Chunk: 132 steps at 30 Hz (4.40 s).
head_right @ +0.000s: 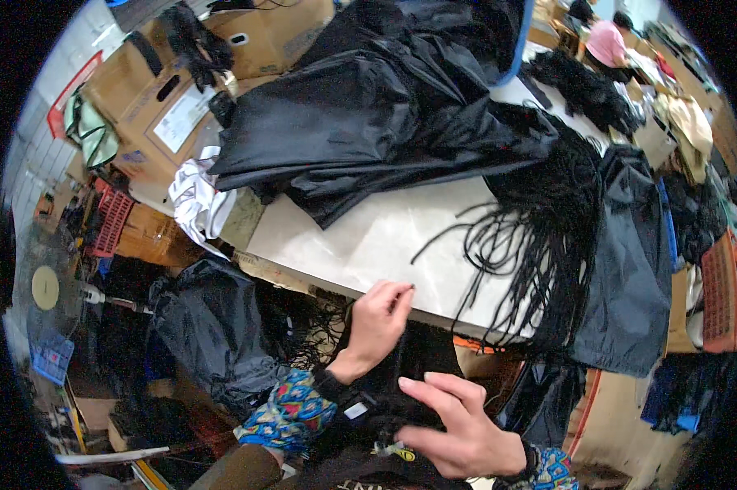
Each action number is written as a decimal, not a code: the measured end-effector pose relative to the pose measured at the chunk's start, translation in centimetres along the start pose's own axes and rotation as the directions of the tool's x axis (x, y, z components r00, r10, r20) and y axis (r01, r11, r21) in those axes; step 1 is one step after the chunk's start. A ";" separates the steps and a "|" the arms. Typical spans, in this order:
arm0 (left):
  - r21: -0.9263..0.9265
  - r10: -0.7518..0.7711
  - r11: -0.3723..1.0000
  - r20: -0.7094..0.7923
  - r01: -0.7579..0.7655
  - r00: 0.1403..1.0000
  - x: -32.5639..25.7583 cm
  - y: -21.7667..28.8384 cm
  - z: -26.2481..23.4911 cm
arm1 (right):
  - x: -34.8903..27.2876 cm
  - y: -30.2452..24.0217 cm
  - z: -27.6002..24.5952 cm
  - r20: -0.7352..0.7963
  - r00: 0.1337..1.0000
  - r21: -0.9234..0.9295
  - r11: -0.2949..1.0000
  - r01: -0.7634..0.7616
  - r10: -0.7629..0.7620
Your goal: The person threads black drawstrings through the hems of black fabric bags using a metal tool. They repeatedly pick up a bag, thread the string through the casing, and place the finished bag aside.
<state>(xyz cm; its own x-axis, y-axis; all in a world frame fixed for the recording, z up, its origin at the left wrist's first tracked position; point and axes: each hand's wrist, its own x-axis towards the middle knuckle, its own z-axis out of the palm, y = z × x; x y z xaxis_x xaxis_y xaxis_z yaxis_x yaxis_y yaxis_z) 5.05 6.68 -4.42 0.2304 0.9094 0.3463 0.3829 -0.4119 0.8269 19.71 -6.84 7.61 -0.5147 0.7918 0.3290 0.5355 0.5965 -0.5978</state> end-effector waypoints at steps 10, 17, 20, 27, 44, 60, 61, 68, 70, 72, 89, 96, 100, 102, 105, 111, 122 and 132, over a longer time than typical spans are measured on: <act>0.344 0.538 0.791 0.002 -0.506 0.843 10.6 -3.5 -5.1 | -0.6 0.9 -2.0 -0.083 0.914 0.833 0.530 -0.156 0.398; 0.845 0.171 0.499 0.122 -0.192 0.978 20.4 -12.2 -17.1 | -0.8 2.0 -2.4 -0.102 0.957 0.770 0.631 -0.098 0.273; 0.818 0.344 0.530 0.036 -0.225 0.938 20.0 -7.2 -16.0 | -0.6 2.7 -2.9 -0.170 0.975 0.769 0.638 0.042 0.140; 0.740 -0.051 0.658 0.226 -0.138 0.973 20.0 -6.2 -16.6 | -3.5 2.6 -2.4 -0.094 0.958 0.970 0.241 0.028 0.269; -0.049 0.328 0.940 0.410 -0.338 0.851 2.0 2.4 -1.1 | 1.2 11.7 3.9 -0.395 0.813 -0.371 0.736 -0.566 0.427; 0.263 0.139 0.957 -0.055 -0.120 0.989 -3.7 -1.2 -4.2 | 0.6 16.3 1.7 -0.381 0.807 -0.474 0.654 -0.589 0.450; 0.358 0.284 0.896 -0.008 -0.263 0.959 -3.5 -1.5 -3.8 | 0.2 15.5 1.8 -0.396 0.796 -0.438 0.668 -0.602 0.458; -0.351 -0.294 0.840 0.346 0.413 0.891 -3.2 0.6 -0.5 | -2.1 7.9 6.8 -0.559 0.665 0.091 0.833 -0.545 0.496; -0.392 -0.350 0.719 0.510 0.574 0.786 -3.0 1.3 -0.4 | -2.2 7.0 8.4 -0.525 0.629 0.123 0.783 -0.610 0.573; -0.455 -0.322 0.624 0.591 0.635 0.740 -3.4 0.9 0.0 | -2.0 6.6 9.2 -0.464 0.567 0.220 0.709 -0.670 0.680; -0.559 -0.382 -0.032 0.773 0.828 0.507 -3.0 3.1 -1.3 | -2.5 5.2 6.6 -0.410 0.733 0.032 0.812 -0.583 0.542; -0.638 -0.409 0.021 0.697 0.770 0.589 -3.9 3.7 -0.4 | -2.5 3.5 5.4 -0.317 0.753 0.053 0.803 -0.593 0.577; -0.656 -0.394 0.020 0.689 0.755 0.609 -4.1 4.2 -0.6 | -2.4 3.4 5.4 -0.294 0.751 0.038 0.793 -0.608 0.591; -0.667 -0.393 0.011 0.682 0.745 0.617 -4.2 4.2 -0.6 | -2.3 3.3 5.4 -0.280 0.753 0.021 0.788 -0.616 0.596; -0.678 -0.392 0.045 0.664 0.734 0.637 -4.3 4.1 -0.6 | -2.2 3.3 5.5 -0.275 0.751 0.012 0.783 -0.622 0.601; -0.697 -0.421 0.167 0.589 0.698 0.689 -5.1 4.1 -0.2 | -1.7 3.2 5.8 -0.303 0.759 -0.043 0.788 -0.614 0.576; -0.845 -0.538 0.233 0.300 0.481 0.788 -1.6 3.1 -3.0 | -5.0 2.9 0.9 -0.208 0.835 -0.162 0.824 -0.543 0.510; -0.698 -0.495 0.374 0.407 0.611 0.768 -3.1 4.8 -1.7 | -2.6 3.3 2.1 -0.178 0.875 -0.052 0.884 -0.465 0.450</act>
<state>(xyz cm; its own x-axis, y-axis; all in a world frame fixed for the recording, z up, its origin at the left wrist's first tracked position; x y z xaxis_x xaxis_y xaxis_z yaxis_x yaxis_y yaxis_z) 4.66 1.98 -0.80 0.3512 0.8787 -0.3234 -0.3409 0.4417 0.8299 21.40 -7.23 3.26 -0.0903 0.9847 0.1491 0.7473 0.1660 -0.6435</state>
